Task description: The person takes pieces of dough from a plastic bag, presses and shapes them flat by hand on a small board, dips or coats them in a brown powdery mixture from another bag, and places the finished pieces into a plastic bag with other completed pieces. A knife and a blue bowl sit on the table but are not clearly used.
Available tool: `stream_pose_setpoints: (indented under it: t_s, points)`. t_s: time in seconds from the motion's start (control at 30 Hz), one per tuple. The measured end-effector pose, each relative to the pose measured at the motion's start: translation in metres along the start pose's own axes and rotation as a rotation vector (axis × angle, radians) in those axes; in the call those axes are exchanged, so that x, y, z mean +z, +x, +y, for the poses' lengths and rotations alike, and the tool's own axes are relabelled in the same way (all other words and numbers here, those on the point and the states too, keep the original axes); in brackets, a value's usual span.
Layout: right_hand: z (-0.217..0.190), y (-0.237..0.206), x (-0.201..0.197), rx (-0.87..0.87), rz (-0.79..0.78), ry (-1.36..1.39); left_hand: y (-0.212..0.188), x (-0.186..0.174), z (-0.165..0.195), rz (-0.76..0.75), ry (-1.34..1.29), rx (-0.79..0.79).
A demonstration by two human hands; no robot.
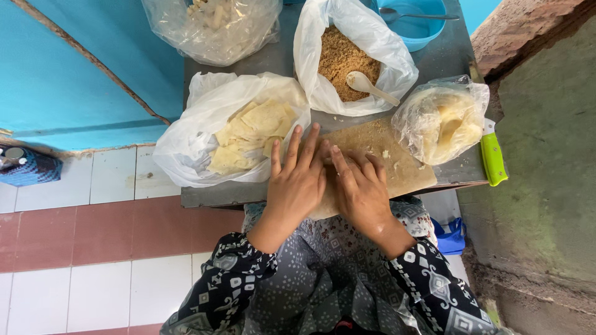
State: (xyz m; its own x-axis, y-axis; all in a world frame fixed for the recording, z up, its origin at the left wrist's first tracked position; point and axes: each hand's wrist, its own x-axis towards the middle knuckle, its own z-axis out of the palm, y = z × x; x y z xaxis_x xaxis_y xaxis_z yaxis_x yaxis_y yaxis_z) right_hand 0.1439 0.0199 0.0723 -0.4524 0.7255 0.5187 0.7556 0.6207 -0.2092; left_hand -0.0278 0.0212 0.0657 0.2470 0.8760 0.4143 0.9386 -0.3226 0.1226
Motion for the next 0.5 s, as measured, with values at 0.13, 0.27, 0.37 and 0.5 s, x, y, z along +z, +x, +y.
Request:
stream_pose_setpoints:
  t_s: [0.13, 0.27, 0.37, 0.5]
  points:
    - [0.002, 0.006, -0.001, 0.025, 0.016, -0.021, 0.009, -0.018, -0.014, 0.077, -0.097, -0.113]
    - [0.009, 0.016, 0.0, -0.018, -0.007, 0.04, 0.006, -0.043, -0.044, 0.382, -0.379, -0.454]
    - [0.012, 0.025, 0.003, -0.04, -0.044, 0.044, 0.009, -0.046, -0.065, 0.528, -0.708, -0.723]
    - [0.01, 0.049, 0.003, -0.052, -0.14, 0.036, 0.003, -0.045, -0.093, 0.604, -0.87, -0.857]
